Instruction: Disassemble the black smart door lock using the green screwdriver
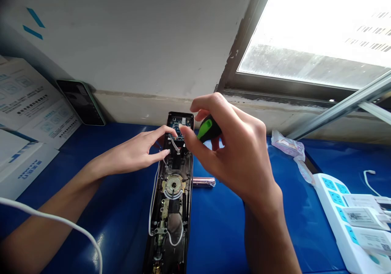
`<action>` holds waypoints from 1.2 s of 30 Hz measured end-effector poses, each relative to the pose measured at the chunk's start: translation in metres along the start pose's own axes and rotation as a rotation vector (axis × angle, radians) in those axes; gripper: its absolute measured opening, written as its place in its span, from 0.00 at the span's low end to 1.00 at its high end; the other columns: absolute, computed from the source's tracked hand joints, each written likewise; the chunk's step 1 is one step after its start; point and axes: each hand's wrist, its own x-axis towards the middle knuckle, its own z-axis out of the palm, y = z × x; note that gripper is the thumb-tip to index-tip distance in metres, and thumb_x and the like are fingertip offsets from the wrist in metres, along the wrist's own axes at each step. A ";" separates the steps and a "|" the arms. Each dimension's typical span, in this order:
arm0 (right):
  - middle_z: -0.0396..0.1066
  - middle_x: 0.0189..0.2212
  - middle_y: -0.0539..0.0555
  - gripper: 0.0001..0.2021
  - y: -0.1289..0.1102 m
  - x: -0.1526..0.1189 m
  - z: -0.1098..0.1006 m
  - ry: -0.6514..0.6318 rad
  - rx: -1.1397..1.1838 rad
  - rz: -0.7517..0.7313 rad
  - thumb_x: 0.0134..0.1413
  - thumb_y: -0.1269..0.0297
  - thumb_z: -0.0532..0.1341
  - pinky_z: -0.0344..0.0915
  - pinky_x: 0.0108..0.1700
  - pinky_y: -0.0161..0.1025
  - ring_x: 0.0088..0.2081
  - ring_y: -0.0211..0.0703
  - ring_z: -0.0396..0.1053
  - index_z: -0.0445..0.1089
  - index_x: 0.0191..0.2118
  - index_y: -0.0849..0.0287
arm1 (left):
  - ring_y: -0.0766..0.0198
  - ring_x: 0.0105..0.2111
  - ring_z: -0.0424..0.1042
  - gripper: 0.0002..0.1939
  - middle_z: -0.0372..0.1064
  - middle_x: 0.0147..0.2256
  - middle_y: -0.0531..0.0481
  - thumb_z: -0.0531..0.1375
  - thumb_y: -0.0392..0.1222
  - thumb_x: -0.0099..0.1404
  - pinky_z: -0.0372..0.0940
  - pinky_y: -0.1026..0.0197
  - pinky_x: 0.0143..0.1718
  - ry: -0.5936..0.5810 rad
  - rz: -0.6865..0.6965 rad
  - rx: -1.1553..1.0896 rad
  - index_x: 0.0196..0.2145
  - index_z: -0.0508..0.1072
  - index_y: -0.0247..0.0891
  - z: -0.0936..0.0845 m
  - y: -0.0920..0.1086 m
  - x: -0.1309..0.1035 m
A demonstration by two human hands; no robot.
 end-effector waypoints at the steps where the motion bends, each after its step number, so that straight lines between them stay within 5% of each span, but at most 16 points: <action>1: 0.77 0.36 0.48 0.15 0.001 0.000 0.001 0.018 -0.016 -0.007 0.51 0.70 0.71 0.68 0.28 0.39 0.29 0.37 0.70 0.72 0.45 0.53 | 0.54 0.46 0.72 0.20 0.72 0.48 0.49 0.57 0.44 0.71 0.65 0.54 0.48 -0.001 -0.001 -0.001 0.59 0.64 0.49 0.000 0.000 0.000; 5: 0.78 0.38 0.48 0.14 0.002 0.000 0.002 0.023 -0.021 0.009 0.54 0.72 0.68 0.70 0.32 0.39 0.33 0.39 0.74 0.72 0.46 0.52 | 0.55 0.47 0.72 0.19 0.72 0.49 0.49 0.57 0.44 0.71 0.65 0.54 0.49 -0.007 0.001 -0.011 0.59 0.64 0.49 0.000 0.000 0.000; 12: 0.75 0.45 0.50 0.28 -0.001 0.001 -0.001 -0.010 0.097 0.054 0.45 0.75 0.66 0.72 0.35 0.42 0.42 0.46 0.78 0.66 0.55 0.52 | 0.53 0.46 0.72 0.19 0.72 0.47 0.48 0.56 0.46 0.71 0.65 0.53 0.49 -0.011 -0.005 0.012 0.59 0.64 0.49 0.000 -0.001 0.000; 17: 0.77 0.42 0.48 0.19 0.000 0.001 0.001 0.005 -0.026 0.020 0.53 0.69 0.68 0.68 0.28 0.40 0.29 0.37 0.72 0.69 0.50 0.50 | 0.53 0.48 0.72 0.20 0.72 0.49 0.48 0.56 0.45 0.71 0.65 0.53 0.50 -0.004 0.005 0.009 0.59 0.64 0.50 0.001 -0.001 0.000; 21: 0.78 0.42 0.49 0.15 0.001 0.001 0.001 0.011 -0.043 0.024 0.55 0.67 0.68 0.68 0.27 0.38 0.33 0.40 0.74 0.70 0.48 0.50 | 0.53 0.47 0.72 0.20 0.72 0.48 0.48 0.57 0.45 0.71 0.65 0.53 0.50 -0.012 -0.001 0.003 0.59 0.64 0.49 0.000 -0.001 -0.001; 29: 0.74 0.49 0.49 0.30 -0.002 0.001 -0.001 -0.032 0.092 0.049 0.47 0.77 0.67 0.74 0.40 0.44 0.44 0.46 0.77 0.65 0.55 0.45 | 0.52 0.47 0.72 0.20 0.72 0.47 0.48 0.56 0.47 0.71 0.65 0.53 0.47 -0.012 -0.015 0.015 0.59 0.64 0.50 0.000 0.000 -0.001; 36: 0.76 0.40 0.47 0.15 -0.001 0.000 0.001 -0.015 -0.054 0.030 0.57 0.67 0.67 0.68 0.27 0.39 0.25 0.34 0.66 0.69 0.49 0.49 | 0.53 0.47 0.72 0.20 0.72 0.49 0.49 0.57 0.46 0.71 0.65 0.54 0.48 -0.006 -0.002 0.011 0.59 0.64 0.51 0.000 -0.001 -0.001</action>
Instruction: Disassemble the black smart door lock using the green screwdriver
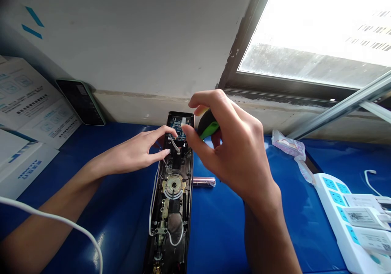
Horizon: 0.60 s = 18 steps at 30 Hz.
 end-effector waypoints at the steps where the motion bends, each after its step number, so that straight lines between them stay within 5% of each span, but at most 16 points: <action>1: 0.76 0.39 0.47 0.13 0.000 0.000 0.000 0.010 -0.016 -0.003 0.58 0.65 0.68 0.67 0.27 0.39 0.25 0.34 0.66 0.69 0.48 0.49 | 0.53 0.47 0.72 0.20 0.72 0.49 0.49 0.57 0.46 0.71 0.65 0.54 0.48 -0.001 -0.002 0.000 0.59 0.64 0.51 0.000 0.000 0.000; 11: 0.74 0.47 0.49 0.28 -0.002 0.000 -0.001 -0.035 0.179 0.032 0.47 0.78 0.66 0.72 0.36 0.43 0.37 0.41 0.73 0.66 0.54 0.49 | 0.54 0.45 0.72 0.19 0.72 0.46 0.49 0.57 0.46 0.71 0.65 0.54 0.46 -0.010 -0.012 -0.003 0.59 0.64 0.50 0.000 0.000 0.000; 18: 0.74 0.39 0.47 0.14 -0.001 0.001 0.001 0.003 0.070 0.014 0.56 0.68 0.68 0.65 0.25 0.38 0.26 0.33 0.63 0.69 0.47 0.52 | 0.54 0.47 0.72 0.19 0.72 0.48 0.49 0.57 0.46 0.71 0.64 0.55 0.47 -0.004 0.002 -0.003 0.59 0.64 0.50 0.000 -0.001 0.001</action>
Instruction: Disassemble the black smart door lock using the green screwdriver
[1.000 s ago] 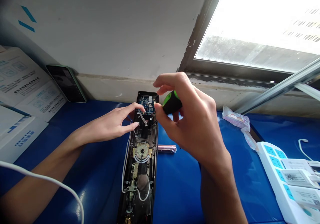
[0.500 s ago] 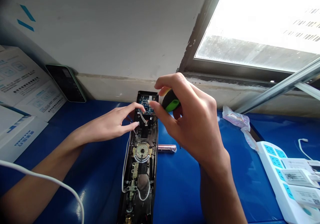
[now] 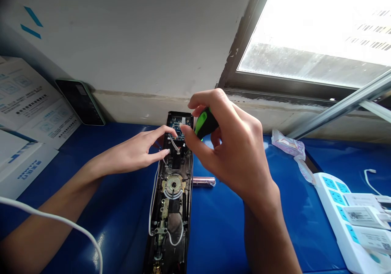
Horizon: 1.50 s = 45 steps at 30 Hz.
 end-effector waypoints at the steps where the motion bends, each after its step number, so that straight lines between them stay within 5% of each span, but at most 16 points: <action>1: 0.74 0.37 0.47 0.12 0.000 0.000 0.000 0.008 -0.012 -0.001 0.57 0.66 0.68 0.65 0.25 0.37 0.26 0.32 0.63 0.70 0.46 0.52 | 0.54 0.47 0.72 0.19 0.72 0.48 0.50 0.57 0.46 0.71 0.64 0.55 0.47 0.000 -0.001 0.001 0.59 0.64 0.50 0.000 0.000 0.000; 6: 0.75 0.37 0.48 0.09 0.001 0.000 0.000 0.019 -0.022 0.007 0.58 0.67 0.67 0.66 0.25 0.37 0.28 0.34 0.67 0.71 0.44 0.51 | 0.55 0.45 0.72 0.19 0.72 0.47 0.50 0.57 0.46 0.71 0.64 0.56 0.46 -0.007 -0.011 0.000 0.59 0.64 0.50 0.000 0.001 0.001; 14: 0.75 0.47 0.48 0.24 -0.002 -0.001 0.001 -0.011 0.094 0.019 0.50 0.76 0.64 0.69 0.32 0.42 0.31 0.37 0.70 0.67 0.52 0.47 | 0.56 0.45 0.71 0.19 0.71 0.46 0.51 0.57 0.45 0.71 0.63 0.56 0.46 -0.015 -0.012 -0.006 0.59 0.64 0.51 -0.001 0.000 0.000; 21: 0.74 0.38 0.46 0.15 0.000 0.000 0.000 -0.006 0.006 -0.003 0.55 0.68 0.68 0.63 0.25 0.39 0.25 0.32 0.62 0.69 0.47 0.50 | 0.56 0.45 0.71 0.19 0.71 0.47 0.51 0.58 0.44 0.71 0.63 0.56 0.45 -0.008 -0.003 0.001 0.59 0.64 0.51 0.000 0.000 0.001; 29: 0.77 0.38 0.48 0.08 -0.001 0.000 -0.001 0.026 0.005 0.031 0.58 0.66 0.68 0.63 0.25 0.43 0.26 0.36 0.67 0.72 0.42 0.51 | 0.56 0.43 0.71 0.19 0.72 0.44 0.51 0.58 0.46 0.71 0.64 0.56 0.44 -0.013 -0.015 -0.007 0.58 0.64 0.51 0.000 0.000 0.001; 38: 0.74 0.46 0.46 0.25 -0.002 0.000 -0.001 -0.037 0.142 0.057 0.48 0.77 0.64 0.69 0.32 0.44 0.36 0.44 0.74 0.66 0.50 0.45 | 0.56 0.44 0.72 0.19 0.72 0.46 0.51 0.57 0.46 0.71 0.64 0.56 0.45 -0.013 -0.007 -0.006 0.59 0.63 0.51 0.000 -0.001 0.001; 45: 0.77 0.41 0.49 0.12 -0.001 0.001 0.000 0.026 0.037 0.068 0.54 0.66 0.70 0.63 0.25 0.46 0.30 0.43 0.72 0.70 0.42 0.48 | 0.56 0.44 0.72 0.20 0.72 0.46 0.51 0.57 0.47 0.71 0.65 0.56 0.44 -0.011 -0.002 -0.001 0.60 0.63 0.52 0.000 -0.002 0.002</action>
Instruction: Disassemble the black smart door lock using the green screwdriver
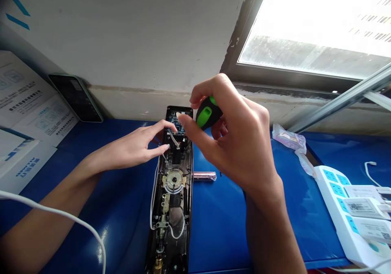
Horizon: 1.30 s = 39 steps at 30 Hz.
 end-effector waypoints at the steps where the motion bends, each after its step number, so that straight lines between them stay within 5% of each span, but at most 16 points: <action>1: 0.77 0.40 0.50 0.10 0.000 0.000 0.000 0.018 -0.028 -0.001 0.55 0.64 0.69 0.63 0.26 0.46 0.32 0.44 0.74 0.70 0.41 0.49 | 0.56 0.44 0.73 0.20 0.73 0.47 0.50 0.57 0.47 0.71 0.65 0.56 0.45 0.000 0.005 -0.002 0.60 0.63 0.51 0.000 0.000 0.000; 5: 0.78 0.42 0.52 0.08 0.000 -0.001 -0.001 0.029 -0.034 0.001 0.56 0.66 0.68 0.69 0.29 0.47 0.42 0.51 0.78 0.70 0.40 0.49 | 0.56 0.44 0.73 0.20 0.73 0.48 0.50 0.57 0.46 0.71 0.65 0.56 0.45 0.001 0.002 -0.004 0.59 0.63 0.51 0.000 0.001 0.000; 12: 0.76 0.43 0.49 0.21 -0.001 -0.001 0.002 -0.011 0.099 -0.010 0.50 0.75 0.64 0.75 0.39 0.49 0.47 0.53 0.78 0.68 0.47 0.44 | 0.55 0.42 0.73 0.20 0.72 0.46 0.49 0.56 0.48 0.71 0.66 0.54 0.43 -0.004 -0.012 0.009 0.60 0.63 0.51 0.001 0.001 -0.001; 19: 0.77 0.40 0.49 0.16 -0.005 0.002 0.000 -0.044 0.031 0.001 0.50 0.72 0.69 0.65 0.23 0.46 0.27 0.41 0.70 0.68 0.42 0.48 | 0.55 0.42 0.73 0.21 0.72 0.46 0.49 0.56 0.48 0.71 0.66 0.54 0.43 -0.008 -0.016 0.000 0.60 0.63 0.51 0.000 0.000 -0.001; 27: 0.79 0.40 0.52 0.09 -0.002 -0.002 0.005 0.091 -0.014 0.022 0.55 0.66 0.69 0.72 0.29 0.49 0.39 0.53 0.78 0.71 0.39 0.48 | 0.56 0.42 0.73 0.19 0.72 0.46 0.50 0.56 0.48 0.71 0.66 0.55 0.43 -0.014 -0.011 -0.014 0.59 0.63 0.52 0.000 0.000 -0.001; 34: 0.78 0.43 0.49 0.20 -0.002 0.000 -0.001 0.010 0.123 -0.024 0.48 0.74 0.65 0.75 0.39 0.52 0.43 0.54 0.78 0.71 0.46 0.44 | 0.56 0.42 0.72 0.20 0.72 0.45 0.49 0.56 0.48 0.71 0.66 0.54 0.44 -0.012 -0.011 -0.011 0.59 0.63 0.51 0.000 0.000 -0.001; 39: 0.77 0.42 0.48 0.18 -0.003 0.001 -0.003 -0.026 0.049 -0.032 0.50 0.74 0.65 0.69 0.29 0.48 0.31 0.45 0.73 0.70 0.45 0.45 | 0.56 0.43 0.72 0.19 0.72 0.45 0.49 0.56 0.47 0.71 0.66 0.54 0.44 -0.007 0.001 -0.016 0.59 0.63 0.50 0.000 -0.001 -0.001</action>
